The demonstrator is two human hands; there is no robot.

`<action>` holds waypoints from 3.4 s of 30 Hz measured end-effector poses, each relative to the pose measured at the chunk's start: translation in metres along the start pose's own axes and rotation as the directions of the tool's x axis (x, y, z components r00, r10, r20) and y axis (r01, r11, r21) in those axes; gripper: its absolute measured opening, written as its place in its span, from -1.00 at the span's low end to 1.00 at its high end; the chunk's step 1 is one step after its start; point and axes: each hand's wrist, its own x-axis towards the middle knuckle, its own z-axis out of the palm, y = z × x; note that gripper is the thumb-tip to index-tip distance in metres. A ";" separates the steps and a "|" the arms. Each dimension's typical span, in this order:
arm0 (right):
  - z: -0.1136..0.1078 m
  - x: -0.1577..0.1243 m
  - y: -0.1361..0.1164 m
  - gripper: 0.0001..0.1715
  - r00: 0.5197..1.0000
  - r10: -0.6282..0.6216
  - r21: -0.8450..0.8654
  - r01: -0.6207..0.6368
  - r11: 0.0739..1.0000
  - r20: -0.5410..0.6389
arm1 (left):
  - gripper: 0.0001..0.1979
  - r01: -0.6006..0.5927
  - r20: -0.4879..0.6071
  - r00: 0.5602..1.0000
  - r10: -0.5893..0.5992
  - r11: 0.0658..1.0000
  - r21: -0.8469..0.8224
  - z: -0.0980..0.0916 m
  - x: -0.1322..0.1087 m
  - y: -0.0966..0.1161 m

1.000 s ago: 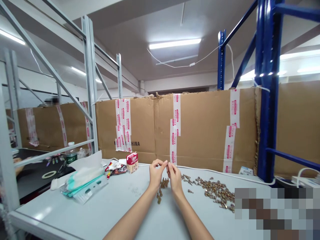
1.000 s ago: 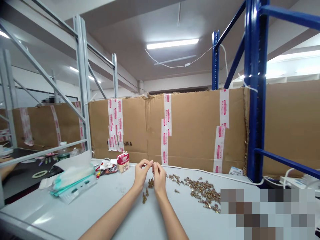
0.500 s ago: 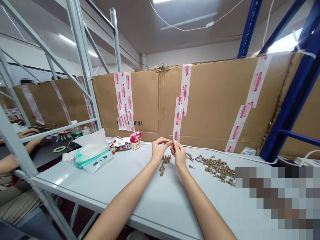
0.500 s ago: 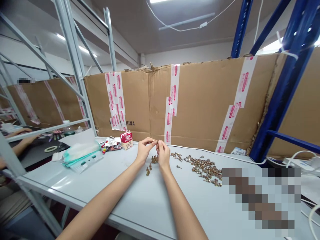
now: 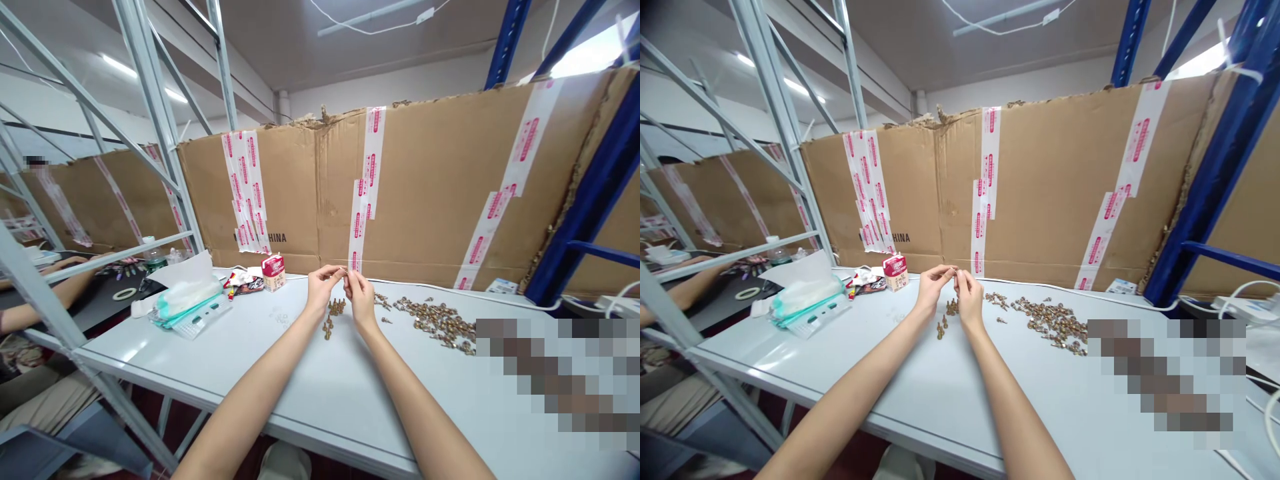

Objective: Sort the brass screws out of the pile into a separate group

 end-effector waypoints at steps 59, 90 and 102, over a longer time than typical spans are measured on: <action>-0.017 0.011 0.017 -0.43 0.967 0.240 -0.040 -0.237 0.971 0.085 | -0.80 -0.095 0.019 0.995 0.093 0.968 0.232 -0.005 -0.001 -0.025; -0.042 0.004 0.028 -0.76 0.859 0.369 -0.886 0.183 0.427 0.355 | -0.71 -0.045 0.217 0.856 -0.469 0.350 0.936 -0.128 0.029 -0.050; -0.037 -0.003 0.031 -0.81 0.852 0.344 -0.885 0.251 0.393 0.395 | -0.84 -0.086 0.246 0.878 -0.411 0.370 0.925 -0.126 0.026 -0.049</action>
